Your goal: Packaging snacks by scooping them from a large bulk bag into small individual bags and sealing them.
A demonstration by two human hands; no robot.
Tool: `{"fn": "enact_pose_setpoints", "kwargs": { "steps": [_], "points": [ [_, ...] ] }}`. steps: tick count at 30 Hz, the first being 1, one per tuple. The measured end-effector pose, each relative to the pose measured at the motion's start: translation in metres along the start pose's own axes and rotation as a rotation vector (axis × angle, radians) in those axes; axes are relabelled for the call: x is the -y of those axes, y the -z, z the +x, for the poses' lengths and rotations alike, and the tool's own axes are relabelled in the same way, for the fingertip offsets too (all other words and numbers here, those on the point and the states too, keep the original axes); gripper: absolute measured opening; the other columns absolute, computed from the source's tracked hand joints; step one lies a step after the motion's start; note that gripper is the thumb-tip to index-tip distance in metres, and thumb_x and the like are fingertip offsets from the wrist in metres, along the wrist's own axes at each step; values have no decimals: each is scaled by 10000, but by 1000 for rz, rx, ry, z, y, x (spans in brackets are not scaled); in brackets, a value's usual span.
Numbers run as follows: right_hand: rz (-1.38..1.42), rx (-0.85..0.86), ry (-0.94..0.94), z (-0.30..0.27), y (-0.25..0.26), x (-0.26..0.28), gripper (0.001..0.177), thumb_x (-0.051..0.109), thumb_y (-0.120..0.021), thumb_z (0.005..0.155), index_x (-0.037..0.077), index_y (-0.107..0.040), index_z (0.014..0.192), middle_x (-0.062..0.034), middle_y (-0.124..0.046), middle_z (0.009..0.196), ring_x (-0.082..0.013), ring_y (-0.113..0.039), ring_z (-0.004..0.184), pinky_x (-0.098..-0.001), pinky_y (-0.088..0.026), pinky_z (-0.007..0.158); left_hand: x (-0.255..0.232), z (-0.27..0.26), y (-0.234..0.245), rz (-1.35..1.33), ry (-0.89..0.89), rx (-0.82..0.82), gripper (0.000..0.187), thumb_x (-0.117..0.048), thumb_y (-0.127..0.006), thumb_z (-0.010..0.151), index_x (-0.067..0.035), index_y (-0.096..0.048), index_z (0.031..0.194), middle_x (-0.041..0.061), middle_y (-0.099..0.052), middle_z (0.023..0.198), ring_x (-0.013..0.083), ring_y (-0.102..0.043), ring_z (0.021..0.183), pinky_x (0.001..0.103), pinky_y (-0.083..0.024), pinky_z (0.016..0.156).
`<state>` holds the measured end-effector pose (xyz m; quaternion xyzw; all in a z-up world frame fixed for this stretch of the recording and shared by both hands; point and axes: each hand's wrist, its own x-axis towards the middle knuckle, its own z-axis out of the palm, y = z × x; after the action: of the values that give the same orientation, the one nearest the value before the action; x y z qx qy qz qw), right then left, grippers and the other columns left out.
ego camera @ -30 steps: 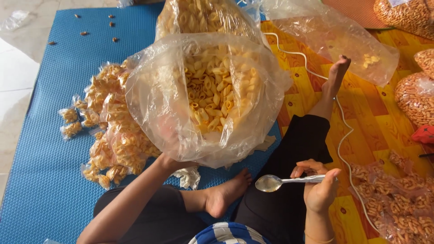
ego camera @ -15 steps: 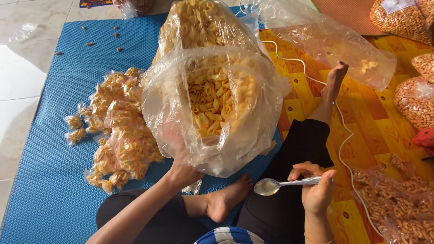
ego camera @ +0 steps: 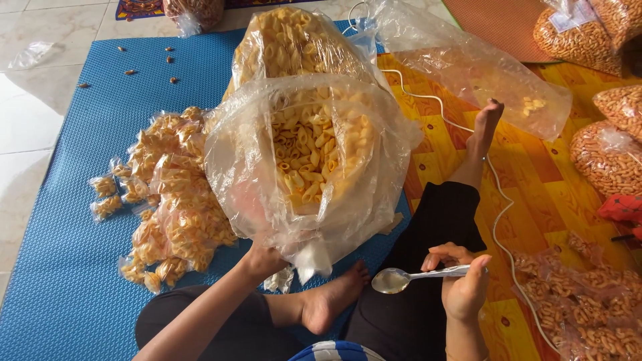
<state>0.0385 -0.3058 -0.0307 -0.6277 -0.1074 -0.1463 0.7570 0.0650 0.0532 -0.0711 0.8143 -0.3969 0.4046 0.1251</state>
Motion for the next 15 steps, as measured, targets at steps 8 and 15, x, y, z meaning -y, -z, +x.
{"fn": "enact_pose_setpoints", "kwargs": {
  "steps": [8, 15],
  "points": [
    [1, 1, 13, 1, -3, 3, 780, 607, -213, 1130, 60, -731, 928, -75, -630, 687, -159, -603, 600, -272, -520, 600, -45, -46, -13, -157, -98, 58, 257, -225, -670, 991, -133, -639, 1229, -1, -734, 1153, 117, -721, 948, 252, -601, 772],
    [61, 22, -10, 2, -7, -1, 780, 625, -237, 1125, 64, -744, 934, -73, -624, 685, -166, -595, 602, -290, -506, 603, -70, -117, -60, -401, 398, 571, 378, -93, -621, 895, -65, -643, 1272, 59, -695, 1127, 265, -680, 918, 368, -525, 778]
  ]
}}
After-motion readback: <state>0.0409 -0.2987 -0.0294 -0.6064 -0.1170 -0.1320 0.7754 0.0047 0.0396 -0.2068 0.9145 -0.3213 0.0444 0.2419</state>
